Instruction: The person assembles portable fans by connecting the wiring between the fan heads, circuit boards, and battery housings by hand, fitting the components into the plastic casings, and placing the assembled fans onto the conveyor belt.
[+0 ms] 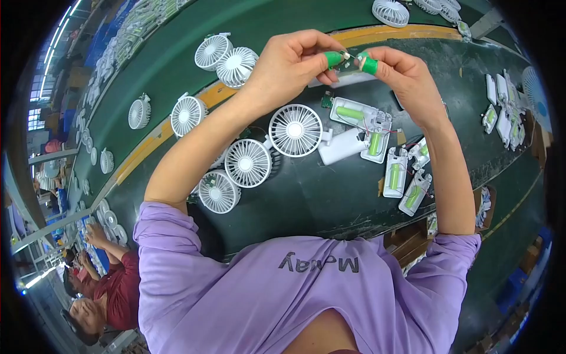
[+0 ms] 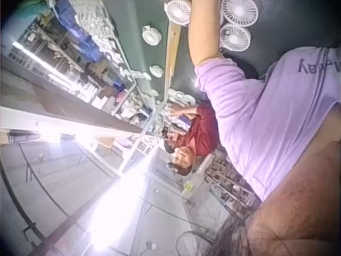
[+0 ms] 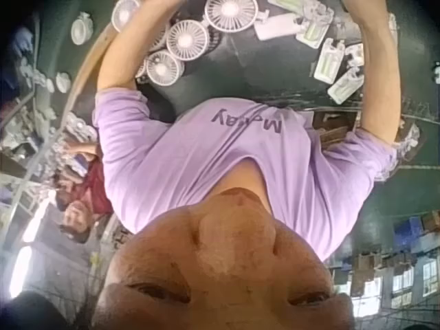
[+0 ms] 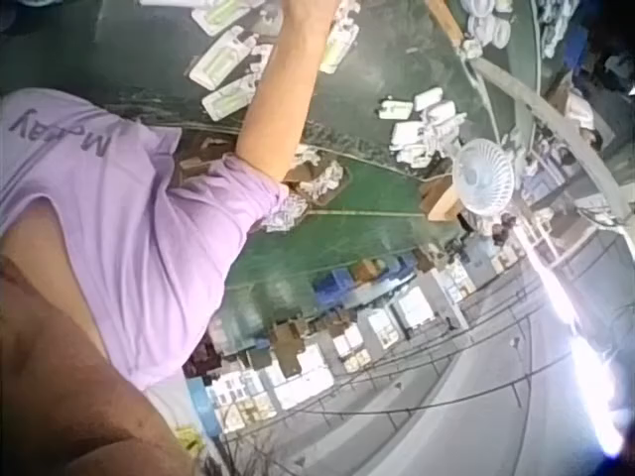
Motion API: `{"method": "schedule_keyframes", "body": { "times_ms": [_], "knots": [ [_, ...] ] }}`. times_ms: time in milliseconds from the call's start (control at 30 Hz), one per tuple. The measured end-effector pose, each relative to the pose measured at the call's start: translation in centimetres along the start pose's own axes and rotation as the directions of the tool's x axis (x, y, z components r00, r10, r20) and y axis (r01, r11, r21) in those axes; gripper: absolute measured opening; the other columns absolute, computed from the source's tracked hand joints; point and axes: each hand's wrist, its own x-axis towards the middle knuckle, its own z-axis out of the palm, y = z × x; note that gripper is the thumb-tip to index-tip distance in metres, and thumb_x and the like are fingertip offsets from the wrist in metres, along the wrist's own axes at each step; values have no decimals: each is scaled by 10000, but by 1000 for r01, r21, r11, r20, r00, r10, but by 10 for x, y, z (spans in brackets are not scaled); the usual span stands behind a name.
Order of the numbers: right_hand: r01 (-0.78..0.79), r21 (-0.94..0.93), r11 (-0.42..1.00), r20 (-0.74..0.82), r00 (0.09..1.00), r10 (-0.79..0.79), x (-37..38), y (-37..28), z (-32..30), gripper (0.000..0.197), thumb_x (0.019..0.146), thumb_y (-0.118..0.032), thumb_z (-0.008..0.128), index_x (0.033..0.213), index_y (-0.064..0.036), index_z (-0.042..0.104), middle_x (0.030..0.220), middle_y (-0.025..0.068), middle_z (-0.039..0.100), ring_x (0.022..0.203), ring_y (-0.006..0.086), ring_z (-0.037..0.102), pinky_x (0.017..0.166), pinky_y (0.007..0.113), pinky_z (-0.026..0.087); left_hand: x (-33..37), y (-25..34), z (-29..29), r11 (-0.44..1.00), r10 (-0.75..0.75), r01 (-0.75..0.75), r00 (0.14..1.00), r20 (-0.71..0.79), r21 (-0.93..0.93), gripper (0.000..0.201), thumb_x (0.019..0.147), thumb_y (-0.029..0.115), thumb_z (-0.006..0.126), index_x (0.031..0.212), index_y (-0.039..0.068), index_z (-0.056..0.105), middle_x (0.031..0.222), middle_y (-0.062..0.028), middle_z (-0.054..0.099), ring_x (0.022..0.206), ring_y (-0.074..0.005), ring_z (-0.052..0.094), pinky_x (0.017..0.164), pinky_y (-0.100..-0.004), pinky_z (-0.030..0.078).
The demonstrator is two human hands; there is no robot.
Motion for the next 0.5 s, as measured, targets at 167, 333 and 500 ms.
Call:
{"method": "schedule_keyframes", "body": {
  "times_ms": [167, 333, 500],
  "knots": [
    [136, -290, 947, 27, 991, -134, -6, -16, 11, 185, 905, -167, 596, 977, -3, 641, 804, 4, 616, 723, 85, 519, 672, 251, 421, -5, 3, 0, 998, -12, 11, 1000, 13, 59, 198, 924, 34, 534, 1102, -38, 583, 927, -82, 655, 784, -130, 654, 697, -233, 538],
    [268, -470, 841, 59, 960, -273, -5, -19, 5, 208, 899, -187, 600, 949, 12, 629, 757, 47, 600, 710, 114, 531, 667, 263, 428, -8, 5, 2, 1000, -19, 19, 997, 75, 0, 196, 922, 63, 561, 1085, -41, 588, 922, -85, 656, 787, -130, 656, 705, -237, 539],
    [158, -447, 880, 86, 987, -133, -7, -36, 3, 123, 864, -89, 619, 874, 23, 567, 901, 30, 568, 828, 131, 524, 745, 251, 409, -9, 9, 3, 997, -79, 80, 991, 108, -1, 198, 919, 93, 580, 1065, -40, 594, 928, -91, 658, 794, -137, 665, 708, -236, 544]
  ]
}}
